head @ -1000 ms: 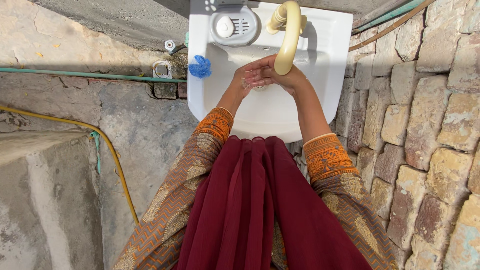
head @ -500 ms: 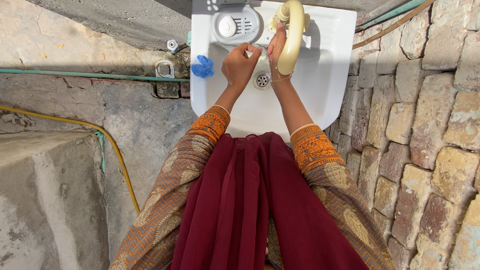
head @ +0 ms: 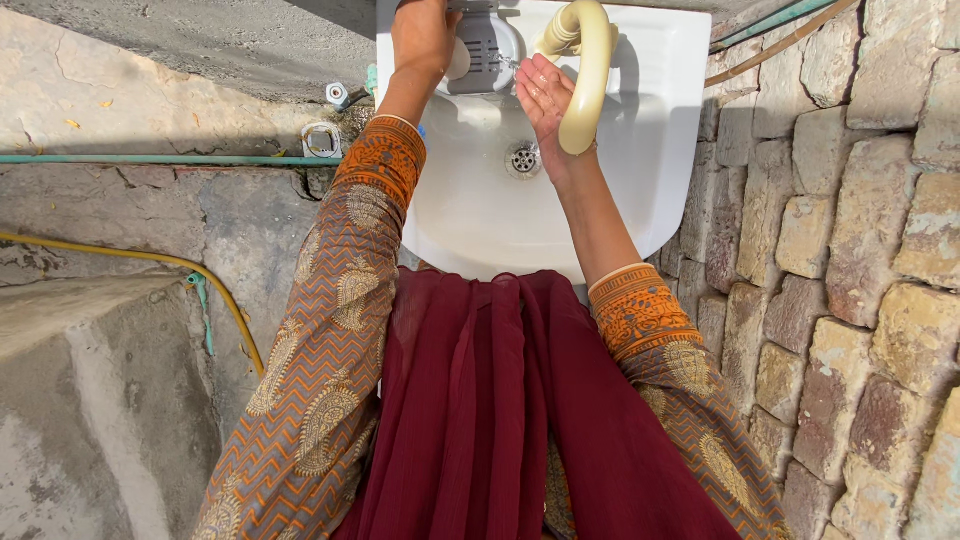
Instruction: The person washes their hands at an outdoor sink using soap from a dish and rinsing under a faucet.
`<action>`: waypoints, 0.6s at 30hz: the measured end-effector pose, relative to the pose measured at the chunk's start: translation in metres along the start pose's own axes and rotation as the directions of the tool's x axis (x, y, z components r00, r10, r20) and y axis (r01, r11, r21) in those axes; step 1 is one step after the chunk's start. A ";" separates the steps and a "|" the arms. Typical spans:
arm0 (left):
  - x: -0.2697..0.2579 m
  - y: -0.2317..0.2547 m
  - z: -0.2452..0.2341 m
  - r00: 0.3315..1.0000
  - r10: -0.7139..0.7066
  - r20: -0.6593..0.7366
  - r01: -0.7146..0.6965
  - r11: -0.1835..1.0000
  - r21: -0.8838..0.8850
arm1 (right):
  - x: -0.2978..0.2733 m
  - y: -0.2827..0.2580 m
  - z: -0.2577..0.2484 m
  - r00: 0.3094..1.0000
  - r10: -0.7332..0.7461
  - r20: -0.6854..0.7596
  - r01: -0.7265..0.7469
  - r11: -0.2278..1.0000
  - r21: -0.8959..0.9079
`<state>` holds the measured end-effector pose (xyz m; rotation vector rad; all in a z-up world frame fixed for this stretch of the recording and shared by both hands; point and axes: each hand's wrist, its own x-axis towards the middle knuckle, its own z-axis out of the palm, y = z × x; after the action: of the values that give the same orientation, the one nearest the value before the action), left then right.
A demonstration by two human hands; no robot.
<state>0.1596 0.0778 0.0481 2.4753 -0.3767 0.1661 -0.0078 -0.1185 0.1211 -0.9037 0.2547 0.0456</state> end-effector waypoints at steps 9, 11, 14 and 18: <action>-0.017 0.046 -0.036 0.999 -0.017 0.040 0.027 0.964 -0.266 | -0.015 0.004 -0.011 0.945 -0.004 -0.328 -0.118 0.929 -0.350; -0.028 0.061 -0.047 0.998 0.015 0.067 0.003 0.964 -0.265 | -0.017 0.000 -0.010 0.913 -0.037 -0.405 -0.174 0.865 -0.471; -0.055 0.085 -0.055 0.990 0.130 0.056 -0.117 0.974 -0.196 | -0.031 -0.003 -0.016 0.919 0.150 -0.364 -0.277 0.902 -0.330; -0.089 0.110 -0.052 0.970 0.104 0.219 -0.045 0.965 -0.258 | -0.072 -0.008 -0.042 0.932 0.235 -0.277 -0.322 0.888 -0.330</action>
<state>0.0401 0.0448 0.1332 2.2338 -0.5546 -0.1340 -0.0847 -0.1509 0.1195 -1.2460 0.6093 0.2673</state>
